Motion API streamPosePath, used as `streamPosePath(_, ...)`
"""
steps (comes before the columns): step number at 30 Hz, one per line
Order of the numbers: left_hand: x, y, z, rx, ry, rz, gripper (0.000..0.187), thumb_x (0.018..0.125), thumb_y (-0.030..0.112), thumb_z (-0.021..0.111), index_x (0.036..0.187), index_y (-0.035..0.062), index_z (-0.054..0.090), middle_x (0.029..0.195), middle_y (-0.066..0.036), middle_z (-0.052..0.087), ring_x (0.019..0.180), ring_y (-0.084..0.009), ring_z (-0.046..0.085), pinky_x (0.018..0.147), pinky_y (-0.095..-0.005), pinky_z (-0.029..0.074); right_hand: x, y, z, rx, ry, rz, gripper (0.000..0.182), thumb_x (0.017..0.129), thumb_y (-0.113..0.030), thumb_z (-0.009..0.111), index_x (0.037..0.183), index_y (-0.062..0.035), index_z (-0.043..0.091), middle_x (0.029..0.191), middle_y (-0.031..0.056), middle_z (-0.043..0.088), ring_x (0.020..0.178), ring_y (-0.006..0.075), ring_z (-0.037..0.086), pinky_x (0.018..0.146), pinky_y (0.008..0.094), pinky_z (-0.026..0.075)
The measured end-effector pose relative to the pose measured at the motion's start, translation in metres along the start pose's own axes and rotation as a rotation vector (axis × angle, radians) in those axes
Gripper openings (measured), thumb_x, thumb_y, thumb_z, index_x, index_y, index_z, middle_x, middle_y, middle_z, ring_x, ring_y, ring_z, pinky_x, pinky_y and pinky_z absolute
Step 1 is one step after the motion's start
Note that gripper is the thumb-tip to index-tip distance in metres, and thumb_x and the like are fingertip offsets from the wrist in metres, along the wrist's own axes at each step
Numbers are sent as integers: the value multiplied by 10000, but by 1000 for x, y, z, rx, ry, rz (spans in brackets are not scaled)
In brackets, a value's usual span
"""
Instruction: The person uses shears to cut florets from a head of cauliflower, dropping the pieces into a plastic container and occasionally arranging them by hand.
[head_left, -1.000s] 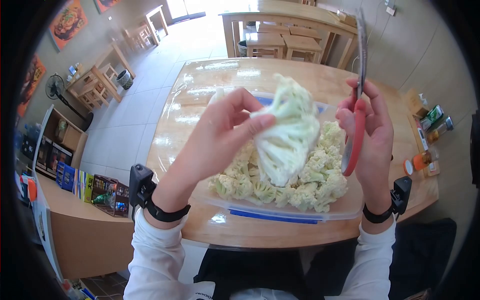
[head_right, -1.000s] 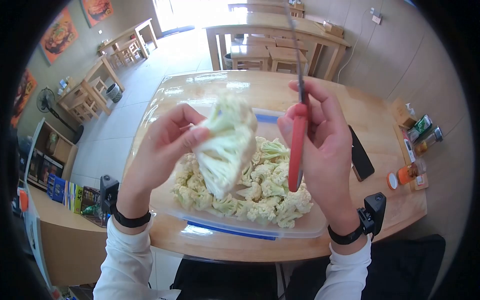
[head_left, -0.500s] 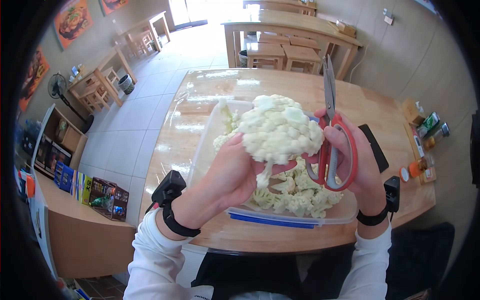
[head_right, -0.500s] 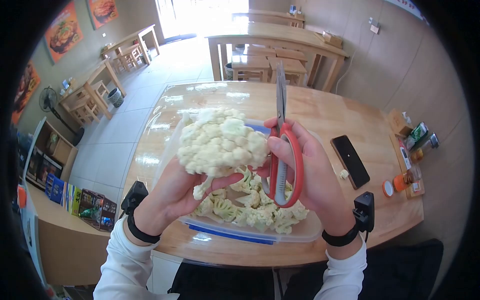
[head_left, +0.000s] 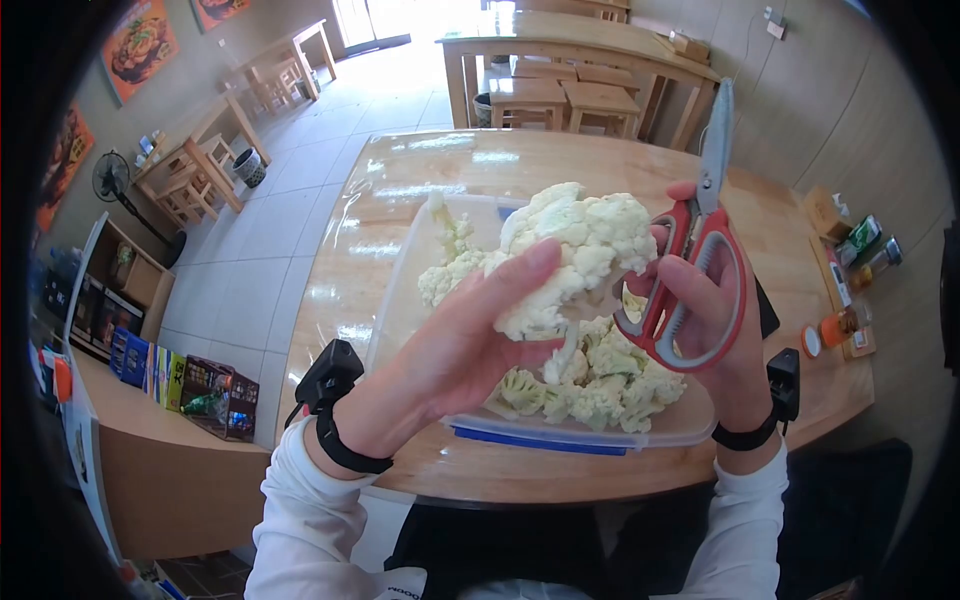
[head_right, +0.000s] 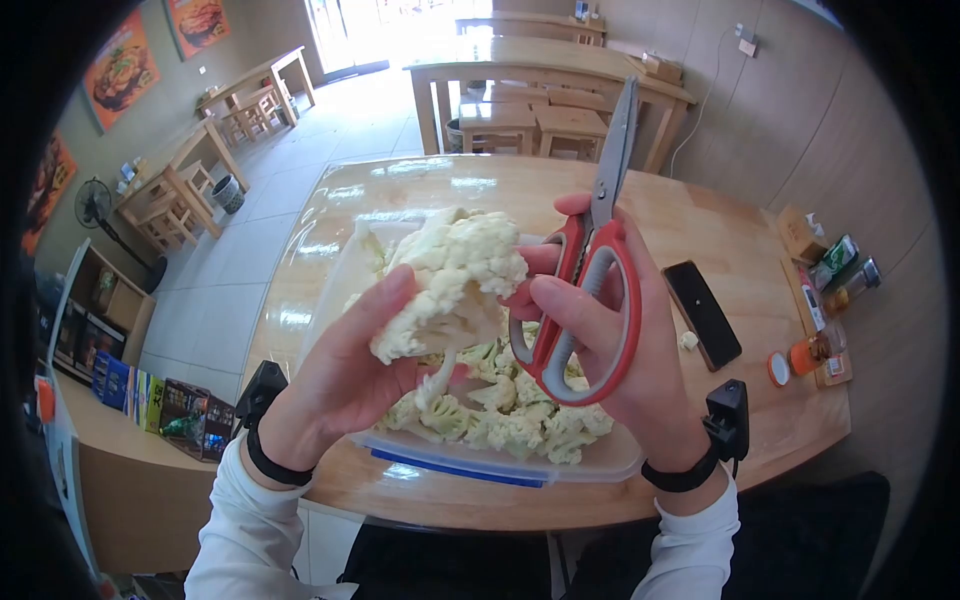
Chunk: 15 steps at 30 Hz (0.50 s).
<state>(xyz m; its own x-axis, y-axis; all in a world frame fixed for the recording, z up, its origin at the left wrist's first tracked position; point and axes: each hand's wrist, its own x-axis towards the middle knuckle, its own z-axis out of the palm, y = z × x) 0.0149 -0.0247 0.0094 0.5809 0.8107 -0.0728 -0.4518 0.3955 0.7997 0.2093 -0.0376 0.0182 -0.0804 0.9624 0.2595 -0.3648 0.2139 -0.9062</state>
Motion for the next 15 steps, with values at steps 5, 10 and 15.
streamPosePath(5,0,6,-16,-133,30,14,575,924,417,429,1329,19,337,1231,-164,513,1117,-263,534,854,-373,523,-3,-5,1,-256,-4,-164,415,822,-23,561,1209,-14,411,926,128,615,815,114,601,690,220,486)
streamPosePath(10,-7,13,-21,-415,-209,-37,728,883,613,356,1328,37,345,1253,-132,498,1093,-227,545,859,-370,507,-11,-8,-2,-366,-93,-164,431,791,-14,596,1201,-2,461,854,64,542,785,97,541,712,218,438)
streamPosePath(15,-5,14,-38,-522,-242,64,714,858,659,353,1300,100,395,1189,-91,531,1035,-226,565,839,-369,504,-18,-13,5,-753,-98,-176,460,703,-6,680,1134,-16,520,876,56,541,717,113,522,675,237,444)
